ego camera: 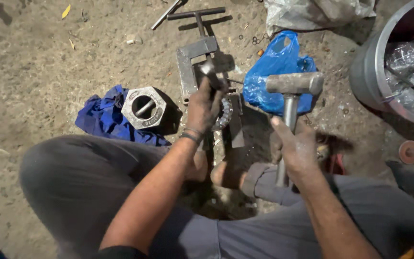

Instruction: The person uses a hammer and a metal pin to drive components into a motor stator held in a jig, then wraps the internal wiring in a blue plastic sheet.

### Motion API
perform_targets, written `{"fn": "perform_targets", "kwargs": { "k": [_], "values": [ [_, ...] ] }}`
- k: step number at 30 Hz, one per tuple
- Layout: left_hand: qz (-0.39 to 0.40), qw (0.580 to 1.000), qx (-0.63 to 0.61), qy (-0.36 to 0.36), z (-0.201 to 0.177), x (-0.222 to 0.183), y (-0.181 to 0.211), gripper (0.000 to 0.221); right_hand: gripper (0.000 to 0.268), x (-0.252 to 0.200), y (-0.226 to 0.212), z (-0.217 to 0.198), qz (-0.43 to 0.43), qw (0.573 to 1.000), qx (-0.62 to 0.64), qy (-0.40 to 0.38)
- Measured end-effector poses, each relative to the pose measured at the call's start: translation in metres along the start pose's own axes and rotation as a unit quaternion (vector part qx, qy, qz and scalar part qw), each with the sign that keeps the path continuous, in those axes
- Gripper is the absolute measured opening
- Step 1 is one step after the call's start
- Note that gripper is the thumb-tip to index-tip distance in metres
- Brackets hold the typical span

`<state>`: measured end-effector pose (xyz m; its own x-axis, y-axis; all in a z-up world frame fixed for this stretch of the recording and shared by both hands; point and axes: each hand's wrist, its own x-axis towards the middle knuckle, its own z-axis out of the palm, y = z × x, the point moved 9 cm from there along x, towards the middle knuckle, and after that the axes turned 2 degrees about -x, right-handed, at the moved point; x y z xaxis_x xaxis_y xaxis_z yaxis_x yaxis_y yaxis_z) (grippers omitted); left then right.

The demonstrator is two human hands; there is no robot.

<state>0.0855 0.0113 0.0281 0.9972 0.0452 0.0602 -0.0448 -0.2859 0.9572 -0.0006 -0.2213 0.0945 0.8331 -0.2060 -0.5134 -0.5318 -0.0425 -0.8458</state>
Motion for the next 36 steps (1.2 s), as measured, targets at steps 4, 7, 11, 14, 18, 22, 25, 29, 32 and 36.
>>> {"fn": "perform_targets", "kwargs": {
  "k": [4,7,11,14,18,22,25,29,32,36],
  "values": [
    [0.061,0.994,0.089,-0.004,0.002,0.000,0.012,0.031,0.030,0.001,0.002,0.000,0.009,1.000,0.003,-0.005],
    [0.090,0.993,0.072,0.002,0.001,-0.001,0.018,0.035,0.025,0.002,0.005,-0.002,0.043,0.998,-0.054,0.009],
    [0.098,0.992,0.081,-0.025,0.005,-0.002,0.017,0.033,0.028,-0.004,-0.012,-0.001,0.012,0.998,-0.062,0.010],
    [0.086,0.989,0.109,-0.056,0.012,-0.006,0.013,0.030,0.024,-0.015,-0.041,-0.023,0.010,0.984,-0.163,0.072],
    [0.148,0.982,0.105,-0.053,0.016,-0.010,0.022,0.034,0.027,-0.036,-0.116,-0.056,-0.200,0.977,-0.027,0.072],
    [0.153,0.981,0.096,-0.067,0.018,-0.013,0.022,0.030,0.040,-0.033,-0.125,-0.026,-0.326,0.929,0.123,-0.129],
    [0.178,0.979,0.083,-0.051,0.015,-0.014,0.026,0.033,0.032,-0.008,-0.090,0.020,-0.354,0.880,-0.298,-0.103],
    [0.165,0.979,0.110,-0.052,0.017,-0.010,0.020,0.039,0.029,-0.019,-0.060,0.022,-0.359,0.841,-0.402,-0.042],
    [0.138,0.984,0.092,-0.069,0.015,-0.012,0.018,0.041,0.032,-0.007,-0.003,0.012,-0.086,0.977,-0.193,-0.026],
    [0.108,0.986,0.087,-0.096,0.016,-0.013,0.014,0.031,0.028,0.004,-0.003,-0.009,-0.064,0.983,-0.171,0.002]
  ]
}}
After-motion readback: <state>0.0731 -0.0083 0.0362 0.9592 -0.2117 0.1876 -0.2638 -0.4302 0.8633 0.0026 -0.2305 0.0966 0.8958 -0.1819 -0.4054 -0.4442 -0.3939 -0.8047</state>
